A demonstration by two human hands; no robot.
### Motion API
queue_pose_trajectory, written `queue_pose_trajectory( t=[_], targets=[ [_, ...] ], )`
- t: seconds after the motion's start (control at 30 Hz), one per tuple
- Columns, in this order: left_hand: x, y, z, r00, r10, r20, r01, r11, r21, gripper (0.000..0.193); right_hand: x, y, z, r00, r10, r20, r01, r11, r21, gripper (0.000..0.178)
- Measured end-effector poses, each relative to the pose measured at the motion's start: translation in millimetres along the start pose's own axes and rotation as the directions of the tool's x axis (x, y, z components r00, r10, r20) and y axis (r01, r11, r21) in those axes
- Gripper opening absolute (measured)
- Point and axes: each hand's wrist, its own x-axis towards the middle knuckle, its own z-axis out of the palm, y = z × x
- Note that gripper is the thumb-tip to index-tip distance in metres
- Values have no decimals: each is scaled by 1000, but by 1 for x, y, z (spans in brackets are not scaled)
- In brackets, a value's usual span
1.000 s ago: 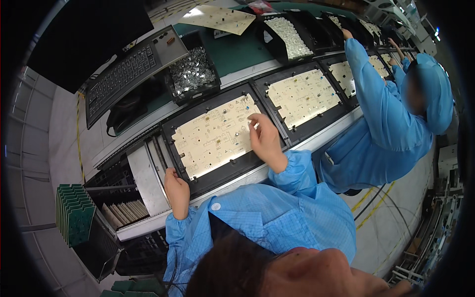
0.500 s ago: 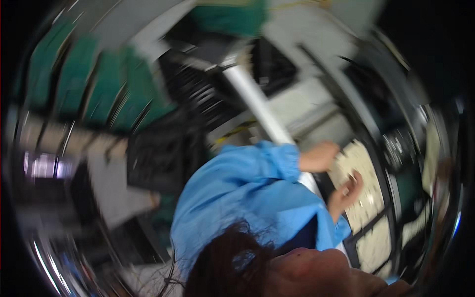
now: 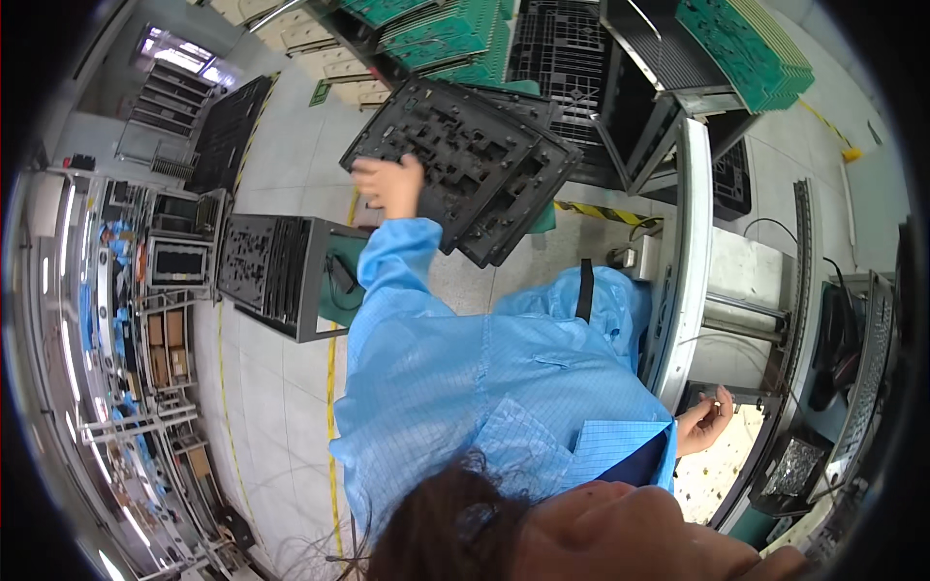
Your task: Manually placing electronic components onto circuit boards at an assembly station.
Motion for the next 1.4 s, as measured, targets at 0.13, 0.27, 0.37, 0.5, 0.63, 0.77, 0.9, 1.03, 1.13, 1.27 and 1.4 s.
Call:
queue_pose_trajectory(
  t=[0.13, 0.27, 0.37, 0.5, 0.63, 0.77, 0.9, 1.03, 1.13, 1.27, 1.4],
  targets=[
    [66, -116, 37, 906, -24, 423, 300, 742, -600, 56, 2, 11, 9, 993, 42, 106, -47, 998, 37, 30],
    [56, -110, 54, 872, -17, 489, 416, 553, -722, 34, -7, 4, -4, 996, 63, 65, -63, 998, 6, 28],
    [44, -98, 18, 873, -33, 487, 461, 385, -800, 23, -7, 8, -2, 993, 86, 86, -87, 996, 5, 26],
    [34, -64, -28, 930, 60, 362, 361, 21, -932, 61, -1, 6, 3, 987, 61, 149, -62, 998, 0, 23],
    [36, -26, -47, 932, 187, 312, 337, -125, -933, 72, 2, -11, 19, 982, 21, 189, -34, 998, 62, 20],
    [-32, 10, -114, 919, 308, 247, 317, -202, -927, 71, 17, -45, 46, 851, 237, 468, -405, 864, 300, 29],
    [-97, 50, -153, 790, 588, 173, 381, -250, -890, 54, 26, -63, 87, 646, 98, 757, -523, 779, 345, 48],
    [-164, 104, -159, 596, 797, 91, 511, -289, -810, 68, 24, -67, 111, 664, 158, 731, -623, 657, 425, 65],
    [-206, 125, -144, 460, 886, -51, 371, -244, -896, 80, 35, -72, 104, 776, 222, 590, -619, 443, 648, 66],
    [-222, 176, -138, 204, 975, -83, 815, -216, -538, 79, 42, -46, 54, 861, 316, 399, -496, 348, 795, 60],
    [-176, 292, -126, -466, 885, 6, 768, 408, -494, 108, 50, -31, 16, 911, 349, 221, -377, 484, 790, 60]
  ],
)
